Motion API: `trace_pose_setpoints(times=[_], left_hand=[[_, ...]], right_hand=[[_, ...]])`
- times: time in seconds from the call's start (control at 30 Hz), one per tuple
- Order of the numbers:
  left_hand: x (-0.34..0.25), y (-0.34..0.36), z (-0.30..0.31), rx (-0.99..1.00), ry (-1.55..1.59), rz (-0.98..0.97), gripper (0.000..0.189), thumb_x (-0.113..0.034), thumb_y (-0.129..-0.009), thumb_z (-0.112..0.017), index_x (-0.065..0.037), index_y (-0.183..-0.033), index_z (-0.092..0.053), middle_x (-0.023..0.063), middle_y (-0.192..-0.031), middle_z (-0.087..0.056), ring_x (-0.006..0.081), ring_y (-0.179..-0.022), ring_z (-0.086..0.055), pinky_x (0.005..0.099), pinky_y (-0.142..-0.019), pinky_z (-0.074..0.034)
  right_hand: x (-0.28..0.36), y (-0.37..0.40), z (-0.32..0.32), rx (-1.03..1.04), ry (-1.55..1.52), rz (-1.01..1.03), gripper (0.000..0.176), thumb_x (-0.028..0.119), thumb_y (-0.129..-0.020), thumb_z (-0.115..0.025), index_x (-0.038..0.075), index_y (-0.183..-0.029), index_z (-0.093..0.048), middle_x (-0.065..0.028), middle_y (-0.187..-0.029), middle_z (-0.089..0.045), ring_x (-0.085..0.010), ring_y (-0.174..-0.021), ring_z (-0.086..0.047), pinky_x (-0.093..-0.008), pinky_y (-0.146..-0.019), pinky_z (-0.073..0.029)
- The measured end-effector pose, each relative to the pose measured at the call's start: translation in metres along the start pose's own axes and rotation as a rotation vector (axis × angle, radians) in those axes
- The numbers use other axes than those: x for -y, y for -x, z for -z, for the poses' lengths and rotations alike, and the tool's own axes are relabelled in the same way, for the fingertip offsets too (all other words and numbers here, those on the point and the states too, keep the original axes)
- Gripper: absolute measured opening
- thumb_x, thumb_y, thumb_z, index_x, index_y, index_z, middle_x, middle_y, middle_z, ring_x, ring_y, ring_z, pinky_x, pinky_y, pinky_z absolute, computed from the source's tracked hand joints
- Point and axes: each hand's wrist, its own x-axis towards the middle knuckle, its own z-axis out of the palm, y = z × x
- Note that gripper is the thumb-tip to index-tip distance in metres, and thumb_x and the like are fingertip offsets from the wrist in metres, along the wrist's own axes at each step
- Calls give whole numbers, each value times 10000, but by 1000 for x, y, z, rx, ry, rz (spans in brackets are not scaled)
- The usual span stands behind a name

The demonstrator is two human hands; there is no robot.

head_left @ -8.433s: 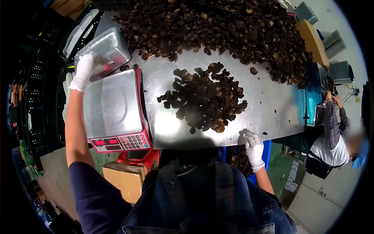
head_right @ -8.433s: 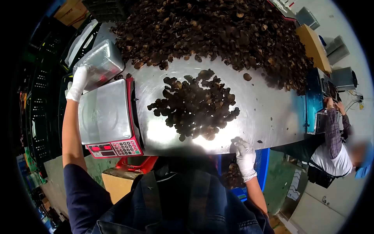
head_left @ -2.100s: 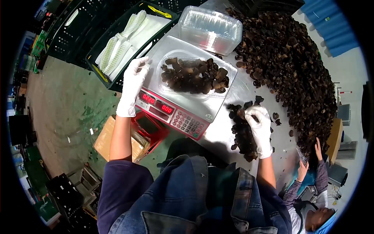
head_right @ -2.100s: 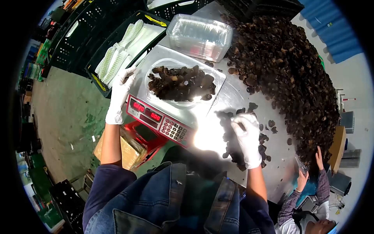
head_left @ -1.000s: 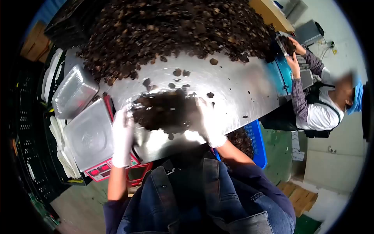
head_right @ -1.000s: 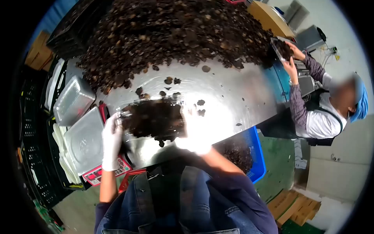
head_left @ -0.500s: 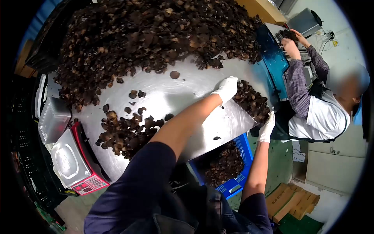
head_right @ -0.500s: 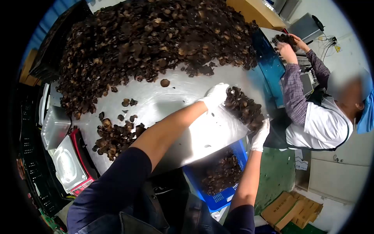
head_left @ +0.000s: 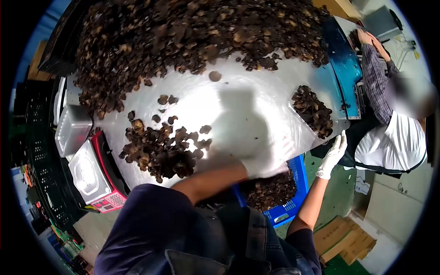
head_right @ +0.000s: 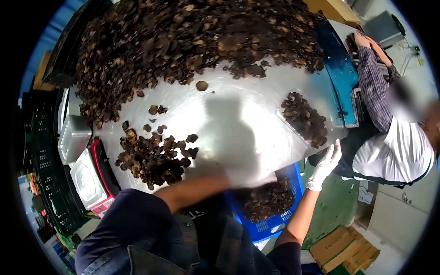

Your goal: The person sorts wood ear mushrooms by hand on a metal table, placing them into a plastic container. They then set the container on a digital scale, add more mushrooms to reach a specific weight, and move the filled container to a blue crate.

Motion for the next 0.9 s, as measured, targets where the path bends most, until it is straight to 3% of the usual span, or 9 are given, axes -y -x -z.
trace_pose_setpoints(times=[0.1,0.17,0.37,0.47,0.6,0.63,0.77,0.83,0.9], left_hand=[[-113,39,-63,695,670,117,665,-372,-842,-656,-13,-1373,-478,215,-1393,-481,379,-1325,-438,438,-1082,-395],[-130,68,-85,288,562,-380,585,-346,-775,-678,-17,-1239,-544,186,-1211,-554,337,-1143,-548,428,-965,-470],[-44,98,32,-56,251,17,263,-247,-793,-606,-43,-633,-651,134,-656,-615,285,-635,-624,411,-580,-492],[-34,134,169,476,-65,305,235,-268,-791,-637,-91,-647,-692,130,-672,-627,290,-652,-637,412,-575,-516],[26,294,327,-394,-114,814,182,-161,-880,-592,-83,-1025,-669,80,-996,-661,280,-873,-641,416,-808,-529],[28,318,378,-365,-965,676,303,-136,-857,-639,-25,-1140,-630,140,-1034,-669,299,-978,-638,400,-819,-532],[55,519,472,-102,-1013,1452,476,-168,-870,-653,-49,-1321,-561,201,-1315,-567,342,-1217,-550,423,-1010,-466],[49,542,489,-547,-399,1397,385,-76,-882,-604,-45,-1266,-614,178,-1276,-593,321,-1118,-608,358,-926,-496],[59,558,506,-389,-558,1238,330,-15,-868,-569,-34,-1184,-663,170,-1159,-648,262,-1005,-648,315,-868,-504]], right_hand=[[56,15,-28,188,52,90,322,125,-1019,-535,-33,-1298,-571,-100,-1307,-607,-164,-1177,-545,-293,-1060,-381],[83,38,-55,312,130,226,306,89,-1013,-520,-16,-1294,-580,-105,-1296,-614,-179,-1192,-543,-311,-1063,-393],[169,173,-174,771,542,798,514,287,-955,-580,68,-1409,-483,-192,-1476,-430,-378,-1354,-405,-474,-1143,-267],[158,197,-224,754,674,819,584,332,-980,-515,107,-1498,-366,-163,-1555,-329,-321,-1436,-299,-501,-1164,-214],[100,200,-170,448,903,755,592,391,-1015,-436,139,-1535,-306,-156,-1571,-310,-339,-1442,-289,-527,-1161,-205],[65,195,-133,401,1000,492,598,421,-1019,-421,131,-1530,-314,-172,-1569,-304,-335,-1444,-283,-530,-1146,-238],[-6,181,12,194,1383,-151,547,404,-993,-517,46,-1405,-471,-193,-1376,-534,-376,-1232,-522,-471,-1021,-439],[10,182,12,197,1154,73,502,343,-982,-553,32,-1371,-503,-194,-1343,-559,-372,-1204,-541,-455,-1013,-444],[88,194,-37,328,717,240,375,176,-951,-622,-10,-1275,-582,-201,-1261,-617,-342,-1160,-584,-395,-1007,-451]])
